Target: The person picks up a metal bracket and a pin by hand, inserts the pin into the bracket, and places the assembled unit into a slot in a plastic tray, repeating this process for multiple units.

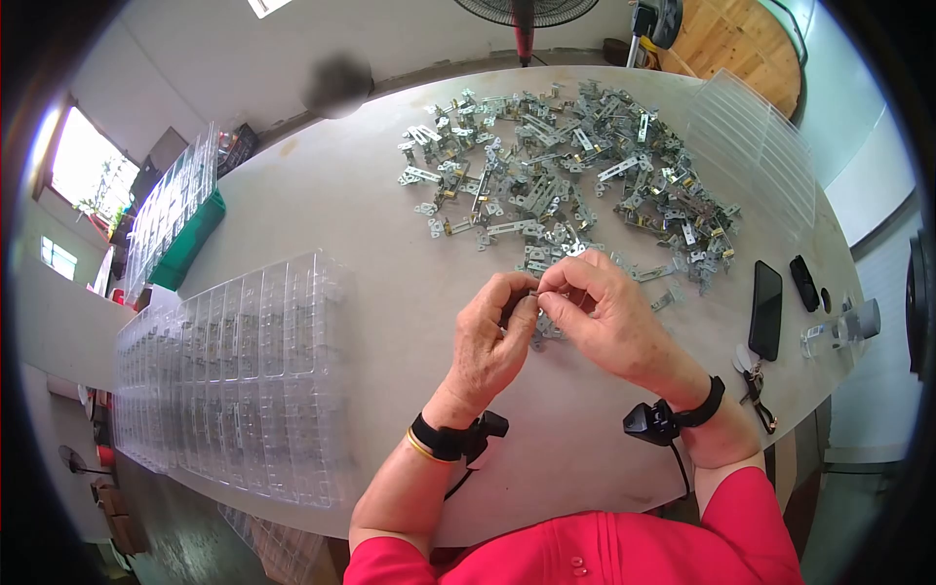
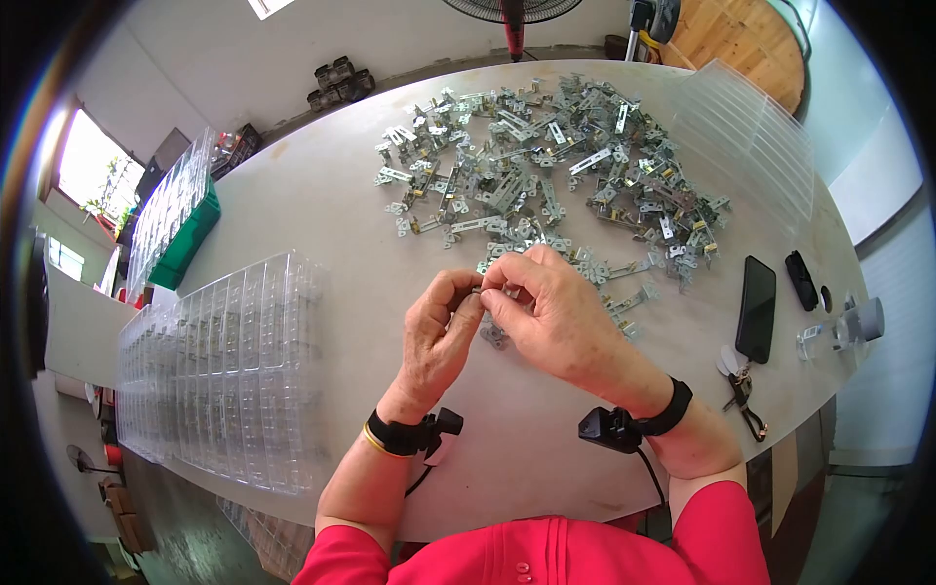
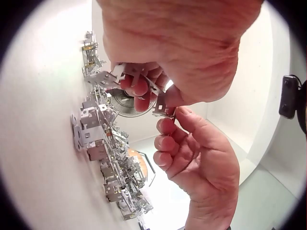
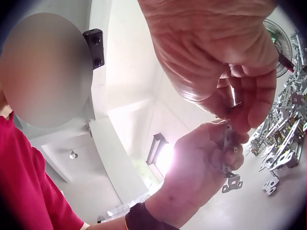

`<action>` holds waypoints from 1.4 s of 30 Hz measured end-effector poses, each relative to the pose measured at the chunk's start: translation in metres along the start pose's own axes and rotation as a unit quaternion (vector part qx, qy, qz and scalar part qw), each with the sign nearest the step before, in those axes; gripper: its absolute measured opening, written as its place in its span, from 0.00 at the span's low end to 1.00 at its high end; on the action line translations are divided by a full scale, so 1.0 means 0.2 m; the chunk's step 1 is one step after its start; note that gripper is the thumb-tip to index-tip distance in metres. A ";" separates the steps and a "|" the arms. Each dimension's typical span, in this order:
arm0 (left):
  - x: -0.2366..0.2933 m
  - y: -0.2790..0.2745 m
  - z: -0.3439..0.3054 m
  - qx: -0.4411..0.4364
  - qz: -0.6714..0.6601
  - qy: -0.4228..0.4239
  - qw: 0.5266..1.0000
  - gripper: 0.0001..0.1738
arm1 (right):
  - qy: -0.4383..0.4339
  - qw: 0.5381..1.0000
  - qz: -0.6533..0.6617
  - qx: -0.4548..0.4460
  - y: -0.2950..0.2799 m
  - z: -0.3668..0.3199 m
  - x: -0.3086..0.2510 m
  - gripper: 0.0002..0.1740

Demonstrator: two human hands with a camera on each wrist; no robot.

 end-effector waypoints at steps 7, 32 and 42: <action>0.04 0.01 -0.02 -0.054 -0.043 -0.042 0.997 0.09 | -0.084 0.992 0.035 0.083 -0.01 0.02 0.01 0.04; -0.03 -0.08 0.02 -0.055 -0.288 -0.111 0.950 0.12 | 0.034 0.999 0.010 0.024 -0.03 0.02 -0.01 0.05; 0.01 -0.06 0.00 -0.080 -0.180 -0.082 0.977 0.11 | 0.087 0.995 0.046 -0.028 -0.05 0.03 -0.02 0.05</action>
Point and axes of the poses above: each hand's wrist, its own z-axis towards the middle knuckle, its own y-axis out of the palm, x = y × z, the point moved 3 cm from there along z, towards the middle knuckle, and after that the axes turned 10 degrees about -y, right-handed, at the moved point
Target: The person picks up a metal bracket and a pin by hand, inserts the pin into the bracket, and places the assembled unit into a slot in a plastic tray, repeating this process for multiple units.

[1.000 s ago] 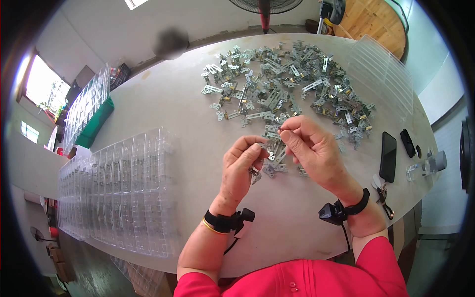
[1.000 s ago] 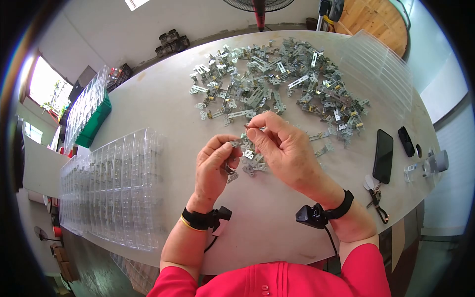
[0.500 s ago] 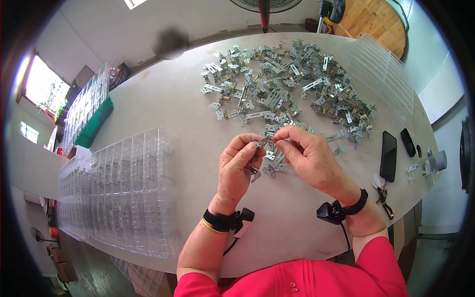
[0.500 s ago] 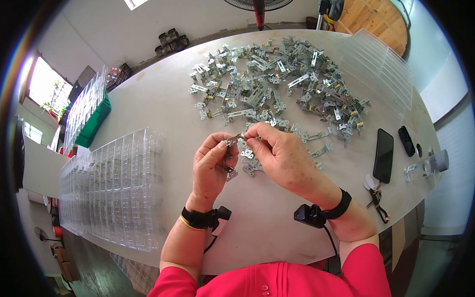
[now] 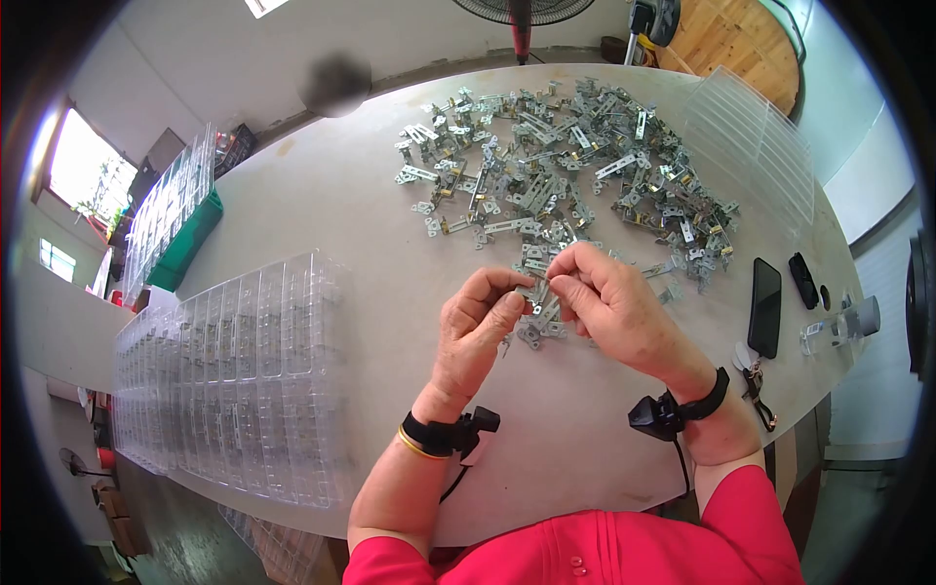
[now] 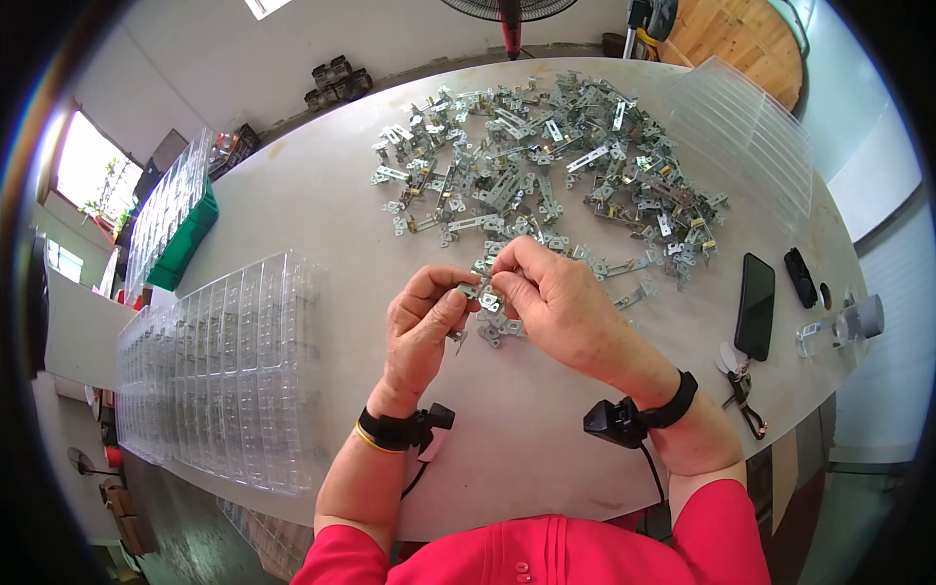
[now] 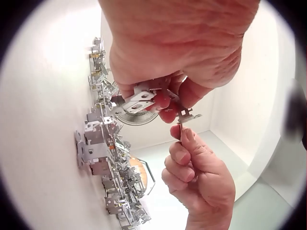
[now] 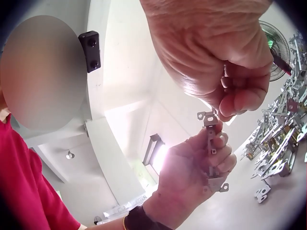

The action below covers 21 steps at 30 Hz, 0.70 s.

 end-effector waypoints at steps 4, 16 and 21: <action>0.00 0.01 0.00 -0.027 0.001 -0.001 1.000 0.13 | 0.047 0.993 0.110 -0.012 0.00 0.00 0.04 0.09; -0.01 0.04 0.00 -0.037 -0.012 -0.001 0.999 0.19 | 0.119 0.971 0.191 -0.076 -0.03 0.03 0.06 0.11; -0.02 0.05 0.00 -0.044 0.061 0.019 0.997 0.19 | 0.071 0.972 0.207 -0.085 -0.02 0.03 0.14 0.09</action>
Point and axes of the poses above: each hand's wrist, its own z-axis towards the middle knuckle, its own y-axis out of the palm, x = y × z, the point moved 3 cm from there along z, towards the middle knuckle, and after that the axes turned 10 degrees about -y, right-handed, at the moved point
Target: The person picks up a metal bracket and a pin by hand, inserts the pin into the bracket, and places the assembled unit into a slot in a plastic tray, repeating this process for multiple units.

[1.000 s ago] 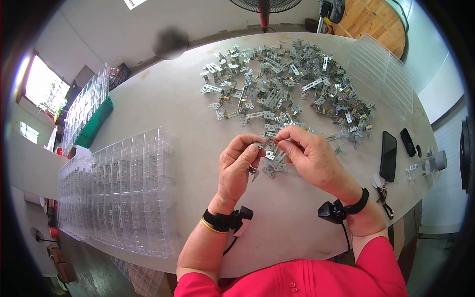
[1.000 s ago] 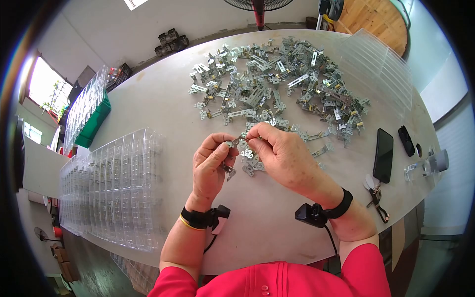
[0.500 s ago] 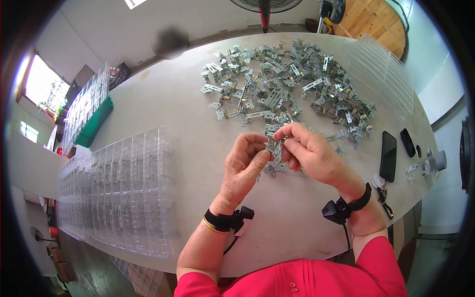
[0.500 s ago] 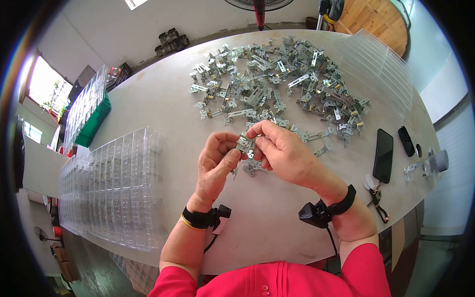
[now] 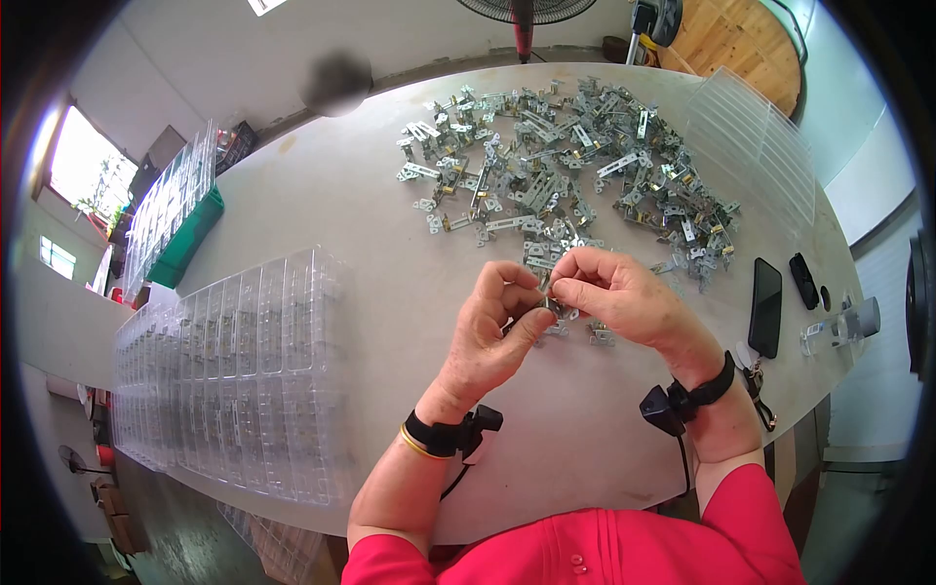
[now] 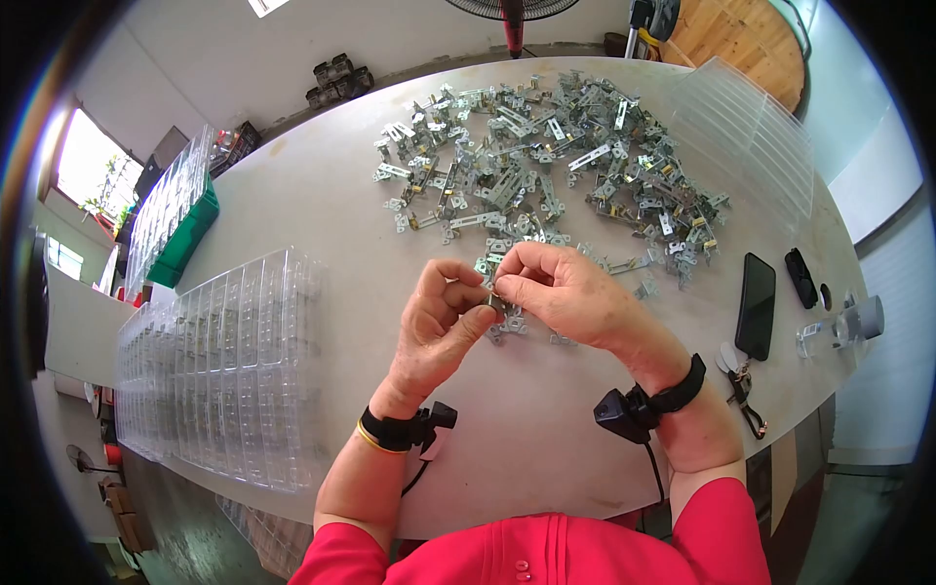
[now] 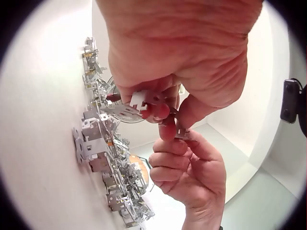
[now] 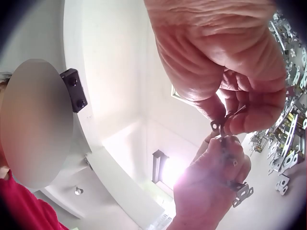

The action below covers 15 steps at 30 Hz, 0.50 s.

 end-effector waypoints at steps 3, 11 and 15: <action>0.01 0.03 0.00 -0.004 0.032 0.014 0.999 0.20 | -0.037 0.996 -0.079 0.002 0.02 -0.01 -0.04 0.08; 0.01 0.01 0.00 0.088 0.119 0.055 0.987 0.23 | -0.154 0.979 -0.089 0.097 0.00 -0.02 -0.09 0.07; 0.01 0.02 0.00 0.111 0.144 0.078 0.980 0.23 | -0.075 0.990 -0.114 0.044 0.02 -0.04 -0.09 0.06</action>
Point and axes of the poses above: each hand's wrist, its own z-axis towards the middle knuckle, its own y-axis out of the palm, x = y × z, the point moved 3 cm from there along z, towards the middle knuckle, and after that the axes turned 10 degrees about -y, right-handed, at the moved point
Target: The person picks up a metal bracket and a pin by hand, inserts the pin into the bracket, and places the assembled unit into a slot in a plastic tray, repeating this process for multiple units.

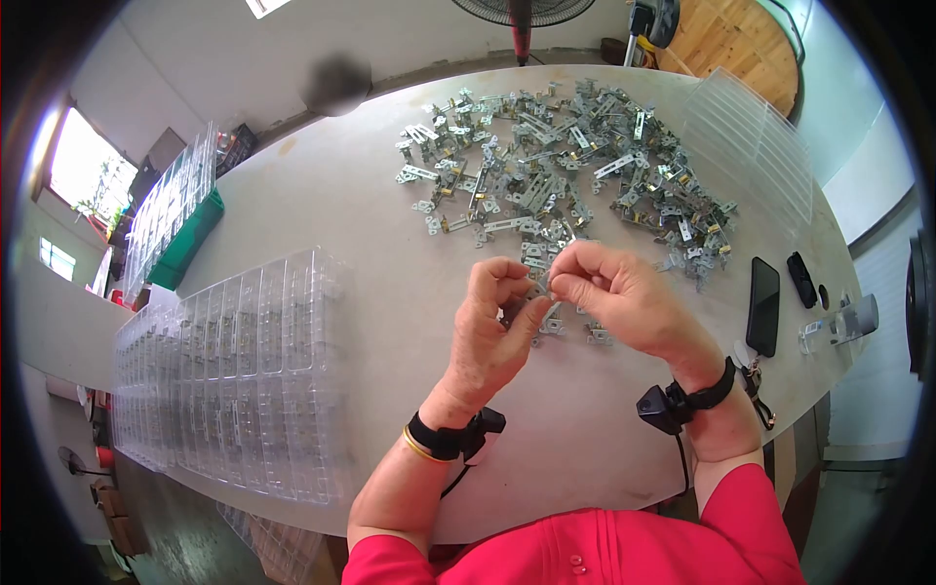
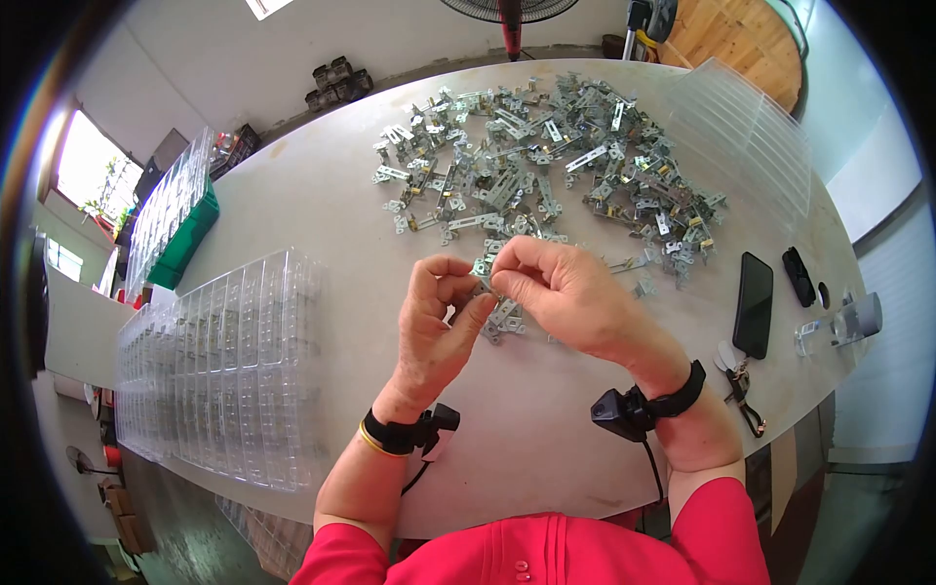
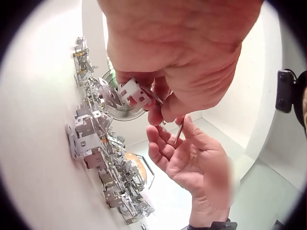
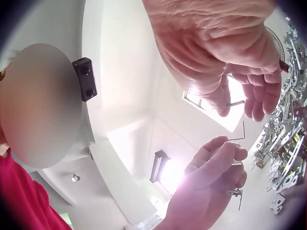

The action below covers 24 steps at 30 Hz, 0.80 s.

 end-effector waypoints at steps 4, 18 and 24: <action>0.04 0.01 -0.01 0.000 0.030 0.020 0.999 0.21 | -0.017 1.000 -0.015 0.008 0.01 0.00 0.01 0.07; 0.01 -0.04 0.01 0.029 -0.029 -0.029 0.999 0.12 | -0.057 0.994 0.044 0.079 -0.04 0.02 0.00 0.05; 0.00 -0.05 0.01 0.016 -0.020 -0.049 0.998 0.12 | -0.042 0.996 0.028 0.077 -0.05 0.03 -0.01 0.05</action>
Point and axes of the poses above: each hand's wrist, its own z-axis towards the middle knuckle, its own y-axis out of the palm, x = y × z, the point moved 3 cm from there along z, towards the middle knuckle, and after that the axes turned 10 degrees about -y, right-handed, at the moved point
